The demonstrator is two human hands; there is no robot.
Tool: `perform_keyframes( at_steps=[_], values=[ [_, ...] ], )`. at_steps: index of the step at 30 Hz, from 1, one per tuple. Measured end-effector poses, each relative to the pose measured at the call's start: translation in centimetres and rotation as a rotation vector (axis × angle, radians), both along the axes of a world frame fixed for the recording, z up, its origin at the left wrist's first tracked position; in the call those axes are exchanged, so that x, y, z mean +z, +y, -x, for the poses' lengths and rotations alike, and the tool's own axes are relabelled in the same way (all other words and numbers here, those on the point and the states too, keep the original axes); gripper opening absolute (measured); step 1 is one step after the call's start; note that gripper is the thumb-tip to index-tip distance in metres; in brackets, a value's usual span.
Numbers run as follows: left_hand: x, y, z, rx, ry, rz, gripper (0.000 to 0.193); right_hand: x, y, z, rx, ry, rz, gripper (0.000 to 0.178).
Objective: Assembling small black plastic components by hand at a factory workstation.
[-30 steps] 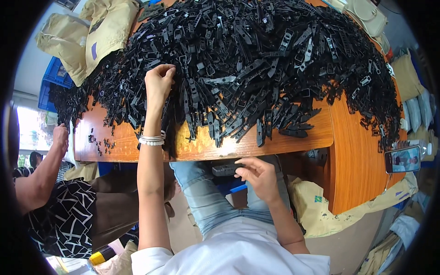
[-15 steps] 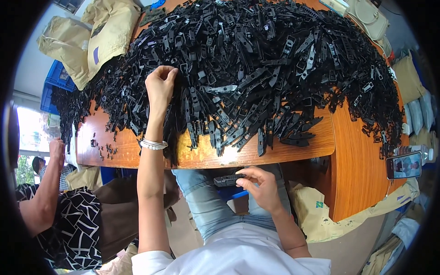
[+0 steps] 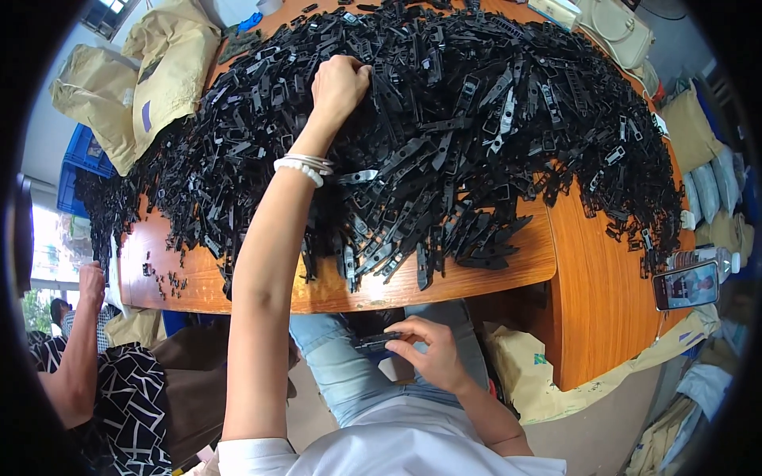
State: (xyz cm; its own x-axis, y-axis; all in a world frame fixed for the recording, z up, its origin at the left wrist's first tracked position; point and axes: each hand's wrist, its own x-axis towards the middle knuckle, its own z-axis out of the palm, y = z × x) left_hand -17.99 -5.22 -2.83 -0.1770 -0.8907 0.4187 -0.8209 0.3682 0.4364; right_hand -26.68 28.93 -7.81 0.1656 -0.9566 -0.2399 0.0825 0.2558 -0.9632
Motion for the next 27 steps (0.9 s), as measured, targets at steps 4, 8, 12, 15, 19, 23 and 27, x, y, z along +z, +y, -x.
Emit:
perform_keyframes(
  at_steps=[4, 8, 12, 15, 19, 23, 27],
  values=[
    [1.2, 0.8, -0.7, 0.071, -0.087, 0.035, 0.021, -0.3, 0.2, 0.2, 0.013, 0.0, 0.035, 0.018],
    [2.1, 4.7, -3.8, -0.08, 0.506, -0.133, 0.015, -0.5, -0.1, 0.5, -0.07, -0.185, -0.075, 0.019],
    [0.6, 9.9, -6.5, -0.128, 0.549, -0.227, 0.008, -0.3, -1.4, 0.5, -0.118, -0.24, -0.116, 0.018],
    [-0.9, 11.8, -6.9, -0.172, 0.485, -0.285, 0.01, 0.0, -2.7, -0.4, -0.204, -0.275, -0.04, 0.018],
    [-1.2, 12.0, -6.3, -0.13, 0.332, -0.148, 0.013, 0.0, -2.8, -0.9, -0.237, -0.285, 0.019, 0.019],
    [-0.2, 10.5, -6.1, -0.128, -0.124, 0.102, 0.017, 0.0, -1.6, -1.4, -0.21, -0.272, -0.006, 0.019],
    [0.6, 10.8, -6.6, -0.075, -0.02, 0.131, 0.022, 0.3, -0.6, -1.7, -0.221, -0.245, -0.036, 0.02]
  ],
)
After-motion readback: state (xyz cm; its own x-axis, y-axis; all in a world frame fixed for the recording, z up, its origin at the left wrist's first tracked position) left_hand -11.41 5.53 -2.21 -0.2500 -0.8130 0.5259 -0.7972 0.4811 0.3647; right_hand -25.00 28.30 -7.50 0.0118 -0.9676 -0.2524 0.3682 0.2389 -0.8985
